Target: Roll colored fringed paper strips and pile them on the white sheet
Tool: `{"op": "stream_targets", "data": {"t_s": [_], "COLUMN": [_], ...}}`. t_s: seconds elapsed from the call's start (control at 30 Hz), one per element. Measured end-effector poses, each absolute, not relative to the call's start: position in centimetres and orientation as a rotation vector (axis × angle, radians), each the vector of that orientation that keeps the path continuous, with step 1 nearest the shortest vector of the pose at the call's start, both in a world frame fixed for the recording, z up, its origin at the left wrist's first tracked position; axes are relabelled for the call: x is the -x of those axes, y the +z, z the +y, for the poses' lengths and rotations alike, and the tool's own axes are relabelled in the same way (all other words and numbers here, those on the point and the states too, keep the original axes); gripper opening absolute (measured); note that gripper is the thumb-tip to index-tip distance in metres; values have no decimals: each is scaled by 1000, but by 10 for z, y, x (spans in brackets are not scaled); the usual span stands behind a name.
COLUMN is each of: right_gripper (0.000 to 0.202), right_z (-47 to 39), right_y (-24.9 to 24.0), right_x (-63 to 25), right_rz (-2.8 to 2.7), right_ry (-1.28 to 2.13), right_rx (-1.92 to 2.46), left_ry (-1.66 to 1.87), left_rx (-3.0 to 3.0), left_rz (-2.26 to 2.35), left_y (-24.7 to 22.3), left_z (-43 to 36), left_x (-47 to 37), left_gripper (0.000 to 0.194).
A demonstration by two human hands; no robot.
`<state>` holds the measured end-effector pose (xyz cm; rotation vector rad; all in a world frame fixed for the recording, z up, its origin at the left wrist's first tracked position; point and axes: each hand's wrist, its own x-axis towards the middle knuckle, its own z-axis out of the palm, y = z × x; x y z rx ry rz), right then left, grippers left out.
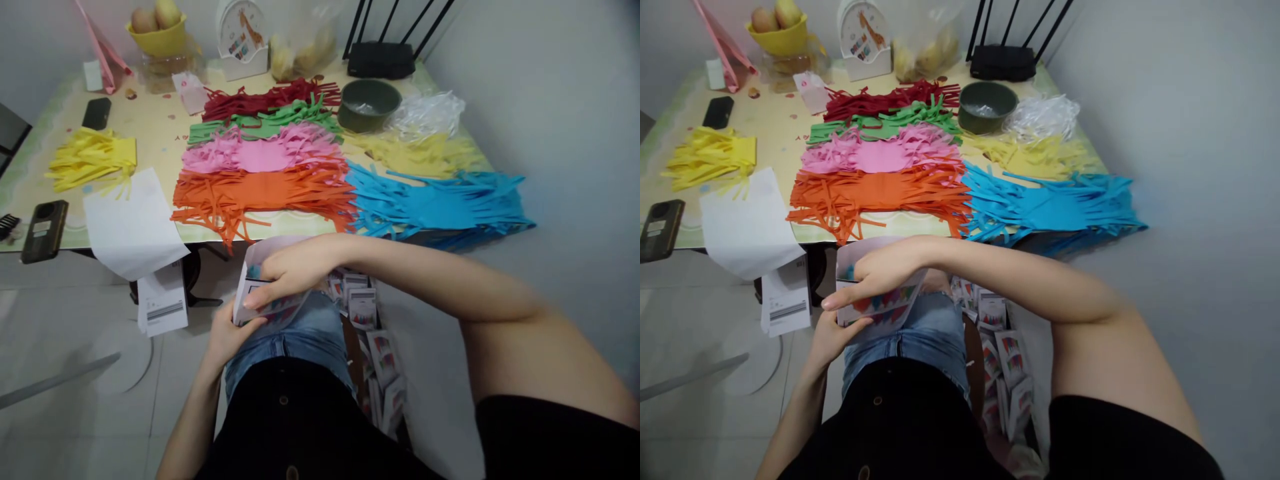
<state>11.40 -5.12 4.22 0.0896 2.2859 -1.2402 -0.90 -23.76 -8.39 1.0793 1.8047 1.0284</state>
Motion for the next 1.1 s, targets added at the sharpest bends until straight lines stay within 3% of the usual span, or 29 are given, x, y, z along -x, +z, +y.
{"op": "stream_targets", "data": {"t_s": [0.13, 0.27, 0.4, 0.67, 0.93, 1.1], "right_gripper": [75, 64, 61, 52, 55, 37], "right_z": [-56, -41, -31, -52, -56, -51], "right_y": [40, 59, 63, 33, 48, 49], "right_x": [-108, -139, -176, -179, -156, -159], "right_rz": [2207, 2800, 3152, 3106, 2674, 2843], "right_ry": [-1311, -1408, -932, -384, -623, -859], "right_rx": [-74, -398, -847, -594, -338, -300], "left_ry": [1013, 1091, 1173, 1185, 1061, 1109], "left_rx": [-1016, -892, -841, -905, -1054, -940], "left_rz": [1783, 1845, 1919, 1990, 1914, 1922], "left_y": [-91, -99, -102, -95, -94, -94], "left_z": [-237, -239, -241, -237, -241, -243], "left_x": [2, 5, 8, -1, -2, -1], "left_gripper": [29, 32, 30, 35, 42, 40]}}
